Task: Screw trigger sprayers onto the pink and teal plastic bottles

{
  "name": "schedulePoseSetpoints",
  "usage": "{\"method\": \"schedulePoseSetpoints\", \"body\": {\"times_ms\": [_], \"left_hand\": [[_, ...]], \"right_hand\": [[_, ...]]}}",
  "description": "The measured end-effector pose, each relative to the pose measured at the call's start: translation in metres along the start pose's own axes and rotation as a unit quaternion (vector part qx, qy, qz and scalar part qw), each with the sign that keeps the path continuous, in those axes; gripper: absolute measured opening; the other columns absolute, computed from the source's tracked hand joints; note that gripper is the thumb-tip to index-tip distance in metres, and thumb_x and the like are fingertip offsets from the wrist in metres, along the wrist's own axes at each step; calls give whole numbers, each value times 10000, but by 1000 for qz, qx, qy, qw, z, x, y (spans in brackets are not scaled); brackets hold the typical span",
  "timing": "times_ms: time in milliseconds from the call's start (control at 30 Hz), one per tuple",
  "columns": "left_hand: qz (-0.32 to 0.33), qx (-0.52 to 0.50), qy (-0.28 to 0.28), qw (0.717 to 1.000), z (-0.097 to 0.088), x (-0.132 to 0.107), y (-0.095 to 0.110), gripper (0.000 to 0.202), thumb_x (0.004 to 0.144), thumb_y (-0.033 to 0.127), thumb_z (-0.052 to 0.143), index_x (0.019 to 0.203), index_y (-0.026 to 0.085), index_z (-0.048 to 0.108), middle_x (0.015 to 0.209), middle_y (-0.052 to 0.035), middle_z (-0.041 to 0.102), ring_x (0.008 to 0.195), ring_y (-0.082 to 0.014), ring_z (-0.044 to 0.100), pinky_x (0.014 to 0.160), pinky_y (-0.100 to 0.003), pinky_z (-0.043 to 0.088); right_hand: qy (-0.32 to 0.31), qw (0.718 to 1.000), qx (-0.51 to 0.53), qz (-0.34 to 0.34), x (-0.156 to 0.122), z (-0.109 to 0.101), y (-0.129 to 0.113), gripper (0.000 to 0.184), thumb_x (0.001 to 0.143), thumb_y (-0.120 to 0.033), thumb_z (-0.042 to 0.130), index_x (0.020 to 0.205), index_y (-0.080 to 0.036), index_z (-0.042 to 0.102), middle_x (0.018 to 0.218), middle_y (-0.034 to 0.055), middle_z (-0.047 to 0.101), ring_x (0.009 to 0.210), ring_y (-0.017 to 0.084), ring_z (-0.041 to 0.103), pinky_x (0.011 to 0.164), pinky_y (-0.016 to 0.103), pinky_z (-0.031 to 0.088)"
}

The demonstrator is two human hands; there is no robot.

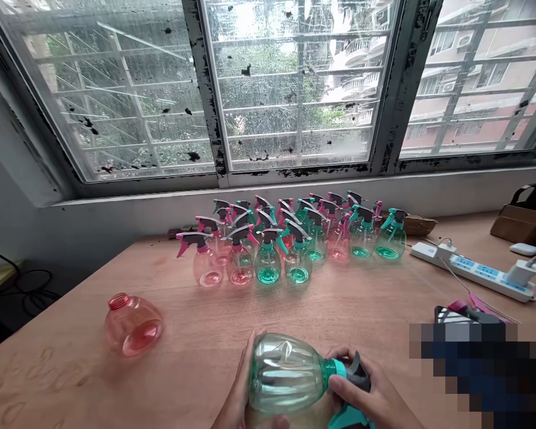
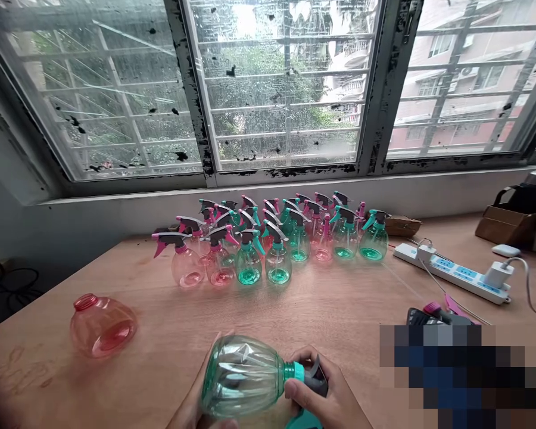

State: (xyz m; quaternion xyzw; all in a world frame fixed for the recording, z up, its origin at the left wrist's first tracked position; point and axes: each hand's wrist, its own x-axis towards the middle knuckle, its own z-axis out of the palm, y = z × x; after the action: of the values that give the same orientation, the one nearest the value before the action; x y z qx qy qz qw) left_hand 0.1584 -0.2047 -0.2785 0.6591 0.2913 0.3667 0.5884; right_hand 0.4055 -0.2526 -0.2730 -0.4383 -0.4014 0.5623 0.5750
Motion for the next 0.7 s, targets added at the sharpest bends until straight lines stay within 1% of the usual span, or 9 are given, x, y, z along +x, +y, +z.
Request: {"method": "schedulePoseSetpoints", "body": {"times_ms": [67,100,167,233,333,433,567,633,700], "left_hand": [[2,5,4,1000,1,1,0,1030,833,544,715,1595,357,47,1700,-66,133,1514,-375,261,1248,-516,150],[7,12,8,1000,1,1,1,1018,840,535,712,1592,373,45,1697,-62,147,1516,-368,257,1250,-512,143],[16,26,17,999,2,1,2,983,860,520,695,1588,393,46,1691,-48,173,1540,-344,196,1256,-504,94],[17,35,14,999,1,0,3,1017,836,532,716,1591,383,50,1692,-50,167,1548,-348,158,1254,-509,81],[6,34,7,999,-1,-2,3,1078,798,572,735,1599,346,49,1702,-59,121,1539,-371,176,1255,-501,96],[-3,26,7,1000,-2,-2,3,1010,836,589,684,1601,336,74,1705,-50,118,1531,-364,210,1263,-472,94],[-3,41,17,999,-1,-2,7,991,854,531,703,1602,340,83,1701,-42,152,1547,-342,163,1271,-461,42],[-13,54,30,998,0,-2,10,955,877,485,698,1599,365,84,1700,-29,164,1558,-325,124,1272,-460,8],[-28,48,32,998,1,-2,15,986,866,464,722,1597,380,65,1702,-26,161,1559,-324,123,1274,-468,26]], "right_hand": [[14,1000,7,10,-1,1,-2,463,717,-526,845,902,-163,625,602,-22,683,564,137,621,548,229,451],[21,1000,8,13,-2,2,-4,468,718,-530,843,910,-165,622,602,-23,687,569,139,623,546,229,447],[27,999,6,15,-3,2,-5,470,717,-536,840,910,-169,619,602,-25,689,571,143,626,545,232,445],[19,1000,2,13,-4,3,-5,454,722,-531,836,893,-170,621,602,-22,687,570,148,626,547,237,447],[0,1000,-5,0,-3,3,-4,427,723,-515,837,866,-173,623,602,-16,684,559,157,627,558,253,461],[0,1000,-12,1,-3,3,-5,424,713,-520,838,851,-183,622,598,-15,675,552,168,625,561,273,470],[27,999,-13,19,-4,4,-7,445,704,-541,839,866,-187,624,611,-16,675,574,171,631,569,272,474],[26,999,-17,11,-4,4,-8,444,720,-543,829,873,-181,623,614,-13,679,576,164,628,566,264,470],[20,1000,-20,8,-4,3,-7,433,738,-540,818,875,-180,619,611,-14,679,577,160,627,564,260,466]]}}
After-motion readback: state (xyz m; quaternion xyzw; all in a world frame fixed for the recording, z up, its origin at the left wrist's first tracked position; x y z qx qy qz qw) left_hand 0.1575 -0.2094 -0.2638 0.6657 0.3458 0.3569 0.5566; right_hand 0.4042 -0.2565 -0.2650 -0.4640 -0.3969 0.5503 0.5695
